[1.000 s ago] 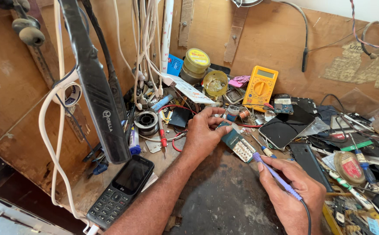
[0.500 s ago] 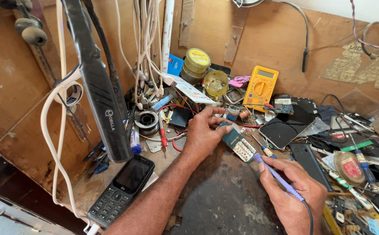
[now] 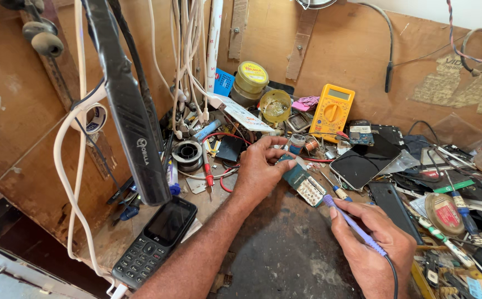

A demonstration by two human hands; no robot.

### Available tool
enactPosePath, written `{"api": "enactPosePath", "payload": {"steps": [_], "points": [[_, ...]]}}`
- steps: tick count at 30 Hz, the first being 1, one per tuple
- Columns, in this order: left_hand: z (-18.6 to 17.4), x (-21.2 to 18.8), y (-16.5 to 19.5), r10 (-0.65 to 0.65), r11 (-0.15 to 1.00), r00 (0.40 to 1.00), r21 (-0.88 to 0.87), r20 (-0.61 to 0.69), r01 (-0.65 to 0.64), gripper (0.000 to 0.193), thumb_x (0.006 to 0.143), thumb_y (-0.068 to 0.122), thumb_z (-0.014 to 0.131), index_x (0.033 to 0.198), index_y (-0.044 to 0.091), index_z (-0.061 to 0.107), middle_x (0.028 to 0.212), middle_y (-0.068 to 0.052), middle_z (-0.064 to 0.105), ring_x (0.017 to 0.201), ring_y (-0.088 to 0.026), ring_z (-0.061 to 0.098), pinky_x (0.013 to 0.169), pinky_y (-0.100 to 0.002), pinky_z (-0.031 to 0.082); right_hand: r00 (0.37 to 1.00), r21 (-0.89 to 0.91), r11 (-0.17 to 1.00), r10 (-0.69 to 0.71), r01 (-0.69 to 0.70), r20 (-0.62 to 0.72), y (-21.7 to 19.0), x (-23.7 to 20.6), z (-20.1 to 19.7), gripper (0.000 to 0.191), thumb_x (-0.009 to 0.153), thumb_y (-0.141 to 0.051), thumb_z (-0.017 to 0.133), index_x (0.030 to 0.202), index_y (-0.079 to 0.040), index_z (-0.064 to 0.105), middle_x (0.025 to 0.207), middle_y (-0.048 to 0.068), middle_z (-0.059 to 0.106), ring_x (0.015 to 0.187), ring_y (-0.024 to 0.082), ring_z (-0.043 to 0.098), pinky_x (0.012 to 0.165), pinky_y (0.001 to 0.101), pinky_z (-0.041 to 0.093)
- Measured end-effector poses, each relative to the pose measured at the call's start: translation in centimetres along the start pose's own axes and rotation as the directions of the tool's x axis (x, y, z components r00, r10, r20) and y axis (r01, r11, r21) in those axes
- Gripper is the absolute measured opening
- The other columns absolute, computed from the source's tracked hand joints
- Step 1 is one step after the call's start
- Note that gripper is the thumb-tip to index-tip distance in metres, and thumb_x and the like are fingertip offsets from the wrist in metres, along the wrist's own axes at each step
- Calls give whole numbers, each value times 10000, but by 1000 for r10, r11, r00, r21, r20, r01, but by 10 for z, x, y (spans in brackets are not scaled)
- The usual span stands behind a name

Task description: The person holds a small green circuit board on a cluttered workbench and solders components onto it using a soldering iron, repositioning and turning the board between solder points while flux and other phone parts sit nearby.

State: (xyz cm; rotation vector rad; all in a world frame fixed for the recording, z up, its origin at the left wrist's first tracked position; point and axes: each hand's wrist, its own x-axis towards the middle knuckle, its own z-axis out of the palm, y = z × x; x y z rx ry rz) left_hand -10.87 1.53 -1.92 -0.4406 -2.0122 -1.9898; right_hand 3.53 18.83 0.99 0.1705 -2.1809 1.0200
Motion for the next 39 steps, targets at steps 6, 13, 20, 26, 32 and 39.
{"api": "enactPosePath", "payload": {"steps": [6, 13, 20, 26, 32, 39], "points": [[0, 0, 0, 11, 1000, 1000, -6, 4, -11, 463, 781, 32, 801, 1218, -1, 655, 981, -102, 812, 851, -100, 747, 757, -259, 592, 1000, 33, 999, 18, -18, -6, 0, -1, 1, 213, 828, -39, 798, 1031, 18, 771, 917, 80, 765, 791, 84, 687, 694, 226, 539], [0, 1, -2, -5, 1000, 1000, 8, 1, 5, 470, 777, 34, 807, 1222, 0, 656, 973, -96, 812, 819, -100, 731, 745, -260, 579, 999, 52, 998, -19, 22, -44, 1, -2, 0, 205, 838, -22, 791, 1035, 31, 766, 914, 70, 753, 781, 74, 685, 705, 214, 541], [1, 5, -11, 122, 964, 989, -226, -82, -137, 509, 806, 6, 815, 1285, -13, 644, 988, -80, 730, 839, -107, 686, 728, -257, 576, 969, 181, 981, 110, -70, -220, 10, -4, 3, 206, 920, -37, 771, 1118, 16, 755, 910, 38, 745, 785, 42, 645, 718, 185, 500], [-14, 16, 9, 123, 863, 983, -475, -138, -174, 495, 823, 7, 818, 1275, -15, 616, 925, -113, 772, 811, -121, 725, 746, -249, 599, 956, 157, 985, 114, -73, -271, 15, 0, 4, 201, 895, -53, 793, 1085, 7, 767, 849, 38, 732, 725, 32, 606, 660, 190, 482], [-19, 16, 32, -30, 997, 974, -66, 224, 46, 512, 763, 58, 841, 1237, 3, 657, 822, -94, 775, 719, -121, 724, 646, -268, 583, 959, 105, 990, 114, -90, -261, 7, 3, 4, 194, 878, -55, 788, 1066, -8, 767, 817, 40, 738, 697, 39, 636, 624, 203, 499], [4, -1, 24, -24, 973, 981, 228, 191, -21, 426, 762, 79, 832, 1165, 32, 702, 886, -84, 789, 772, -120, 741, 700, -294, 599, 959, 37, 992, 122, -117, -257, 2, 7, 4, 197, 862, -69, 791, 1050, -15, 771, 805, 46, 743, 686, 55, 660, 620, 223, 517]]}}
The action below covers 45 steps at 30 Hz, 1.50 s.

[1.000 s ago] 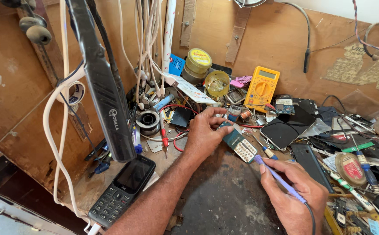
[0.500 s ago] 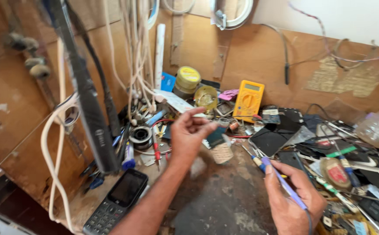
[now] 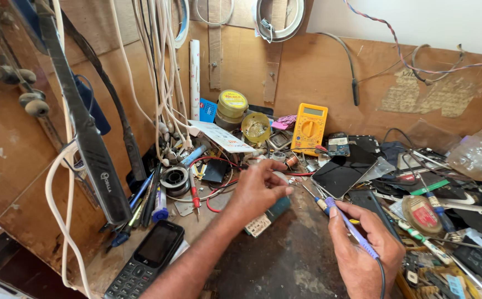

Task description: The person holds a small green circuit board on a cluttered workbench and solders components onto it using a soldering iron, repositioning and turning the board between solder points while flux and other phone parts sit nearby.

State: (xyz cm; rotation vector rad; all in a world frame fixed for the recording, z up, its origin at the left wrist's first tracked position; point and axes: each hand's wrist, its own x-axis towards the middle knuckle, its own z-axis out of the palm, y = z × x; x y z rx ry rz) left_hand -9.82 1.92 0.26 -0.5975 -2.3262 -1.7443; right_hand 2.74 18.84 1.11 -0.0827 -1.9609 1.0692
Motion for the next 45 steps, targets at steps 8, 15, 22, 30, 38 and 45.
{"api": "enactPosePath", "payload": {"steps": [8, 15, 22, 30, 38, 45], "points": [[-30, -3, -10, 99, 992, 952, 102, -289, -72, 235, 845, 44, 712, 1078, 18, 739, 921, -89, 797, 804, -156, 764, 744, -295, 614, 999, 27, 998, -54, 53, 10, -1, -1, 1, 191, 877, -69, 778, 1058, -10, 763, 836, 58, 752, 709, 64, 669, 636, 227, 522], [-30, 3, 0, -29, 808, 999, 588, -37, 45, 328, 758, 194, 846, 985, -11, 728, 1030, -192, 690, 1032, -326, 648, 914, -450, 526, 999, -5, 999, -35, 35, 34, -5, 1, 0, 186, 879, -82, 774, 1051, -10, 766, 837, 54, 751, 697, 61, 670, 614, 235, 520], [-12, 19, -3, -42, 638, 999, 770, 9, 20, 380, 756, 184, 810, 1029, -50, 687, 1139, -264, 621, 1108, -419, 597, 940, -486, 519, 997, 0, 1000, 24, -24, 72, -8, 1, -2, 191, 881, -95, 767, 1058, -21, 771, 813, 51, 748, 663, 60, 657, 574, 237, 512], [-9, 23, -7, -51, 604, 999, 796, 8, 24, 240, 800, 108, 708, 1001, -23, 713, 1102, -259, 646, 1089, -428, 616, 928, -500, 531, 993, -18, 998, 63, -62, 96, -7, 2, -3, 194, 881, -103, 763, 1054, -16, 772, 811, 61, 752, 656, 70, 662, 561, 251, 511], [-17, 25, 6, -190, 628, 981, 772, 29, 99, 353, 756, 160, 787, 1066, 8, 714, 1162, -247, 657, 1141, -414, 617, 963, -483, 534, 994, -31, 999, 46, -43, 99, -4, 2, -3, 206, 881, -107, 759, 1061, -8, 769, 829, 72, 762, 673, 88, 688, 574, 254, 525], [-15, 23, 0, -182, 638, 982, 766, 46, 82, 388, 755, 139, 806, 1088, -26, 693, 1169, -261, 661, 1138, -423, 630, 958, -482, 549, 988, -34, 996, 87, -83, 127, -2, 4, -3, 215, 880, -106, 756, 1072, -10, 766, 843, 77, 768, 686, 92, 702, 574, 260, 540]]}}
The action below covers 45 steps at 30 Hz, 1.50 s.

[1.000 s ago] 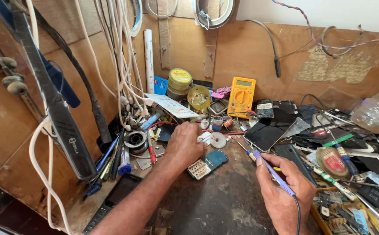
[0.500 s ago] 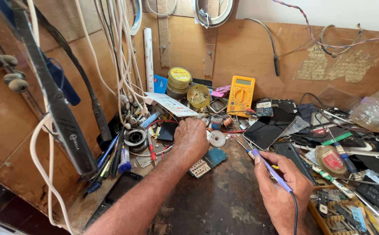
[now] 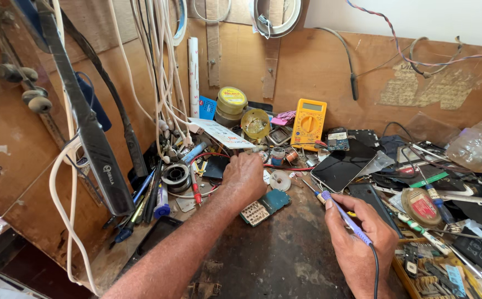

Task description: The person holds a small green circuit board on a cluttered workbench and solders components onto it using a soldering iron, repositioning and turning the board between solder points while flux and other phone parts sit nearby.

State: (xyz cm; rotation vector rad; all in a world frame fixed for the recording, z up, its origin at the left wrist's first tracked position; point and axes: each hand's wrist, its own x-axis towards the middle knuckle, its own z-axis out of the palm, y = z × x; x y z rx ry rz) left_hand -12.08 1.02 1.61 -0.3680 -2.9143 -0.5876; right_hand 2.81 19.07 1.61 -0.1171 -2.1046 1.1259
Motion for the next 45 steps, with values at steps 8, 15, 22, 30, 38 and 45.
{"api": "enactPosePath", "payload": {"steps": [8, 15, 22, 30, 38, 45], "points": [[-5, 2, -1, -56, 992, 998, -115, 22, 59, 467, 703, 186, 867, 1070, -32, 676, 1114, -259, 691, 1096, -414, 665, 955, -467, 552, 999, 23, 999, -35, 36, -3, 0, 0, 0, 221, 889, -111, 746, 1082, -4, 759, 860, 74, 769, 711, 83, 687, 602, 260, 538], [0, 1, -9, -148, 946, 986, -302, -80, 118, 311, 748, 146, 798, 998, -19, 715, 1053, -239, 731, 1007, -362, 722, 908, -455, 579, 975, 0, 976, -217, 218, 38, 4, 3, -1, 239, 950, -151, 715, 1152, -25, 734, 959, 98, 741, 798, 143, 677, 696, 297, 528], [-16, -16, -16, -181, 808, 953, -589, -243, 3, 180, 775, 107, 747, 864, -49, 744, 804, -207, 784, 699, -260, 780, 706, -389, 631, 961, 5, 965, -262, 262, 95, 13, 5, 3, 283, 972, -163, 681, 1236, -67, 721, 895, 105, 727, 771, 171, 679, 694, 301, 528], [-18, -41, -16, -125, 485, 990, -874, -63, 6, 267, 784, -29, 706, 1042, -74, 652, 855, -179, 773, 658, -205, 779, 527, -318, 651, 925, 24, 979, -200, 203, 323, 18, 8, 10, 379, 1001, -111, 553, 1360, -186, 649, 939, 109, 787, 913, 172, 779, 765, 309, 599], [-1, -50, -28, -27, 221, 993, -968, 119, 122, 324, 837, -12, 761, 1151, -59, 700, 861, -124, 753, 629, -117, 696, 515, -237, 578, 733, 25, 813, -537, 582, 418, 6, 21, 41, 395, 903, -135, 689, 1292, -83, 645, 1213, 185, 699, 1226, 361, 579, 977, 448, 482], [-2, -59, -27, -179, 558, 982, -828, -52, 58, 325, 699, 104, 881, 993, 44, 753, 798, -84, 761, 649, -142, 693, 560, -293, 555, 710, -7, 801, -526, 598, 468, 7, 19, 47, 467, 813, -251, 800, 1232, -91, 671, 1187, 207, 676, 1230, 366, 543, 1005, 468, 408]]}}
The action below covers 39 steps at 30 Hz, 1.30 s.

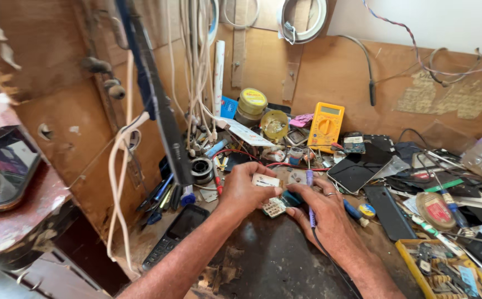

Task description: The person holds a small green circuit board on a cluttered workbench and solders components onto it using a soldering iron, repositioning and turning the board between solder points while flux and other phone parts sit nearby.

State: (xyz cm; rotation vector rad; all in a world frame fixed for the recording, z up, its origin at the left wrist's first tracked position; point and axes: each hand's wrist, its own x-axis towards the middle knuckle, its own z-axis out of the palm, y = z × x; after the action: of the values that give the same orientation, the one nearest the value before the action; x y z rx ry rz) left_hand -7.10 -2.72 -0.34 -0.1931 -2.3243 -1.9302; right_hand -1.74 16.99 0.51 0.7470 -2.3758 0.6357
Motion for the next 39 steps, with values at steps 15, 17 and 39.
{"api": "enactPosePath", "payload": {"steps": [15, 17, 39], "points": [[11, -2, 26, 13, 954, 992, 298, -123, 24, 300, 656, 128, 818, 954, 120, 781, 895, -132, 798, 834, -222, 793, 746, -355, 604, 990, -17, 996, 88, -86, 108, 2, 2, 0, 491, 855, -242, 773, 1306, -121, 622, 1218, 151, 695, 1339, 360, 458, 1066, 516, 327], [9, -3, 28, -1, 951, 994, 308, -107, 34, 299, 659, 125, 806, 956, 117, 776, 896, -130, 797, 841, -225, 794, 755, -362, 606, 992, 3, 996, 89, -90, 87, 2, 1, 0, 469, 837, -245, 789, 1265, -126, 639, 1223, 152, 688, 1331, 353, 472, 1068, 506, 330], [13, 9, 28, -64, 974, 998, 216, -10, 65, 299, 678, 84, 844, 966, 63, 768, 852, -97, 796, 689, -150, 777, 541, -299, 635, 974, -21, 979, 198, -201, -113, 19, -12, -6, 515, 714, -211, 875, 1168, -81, 668, 1037, 66, 760, 1115, 307, 589, 976, 458, 424]]}}
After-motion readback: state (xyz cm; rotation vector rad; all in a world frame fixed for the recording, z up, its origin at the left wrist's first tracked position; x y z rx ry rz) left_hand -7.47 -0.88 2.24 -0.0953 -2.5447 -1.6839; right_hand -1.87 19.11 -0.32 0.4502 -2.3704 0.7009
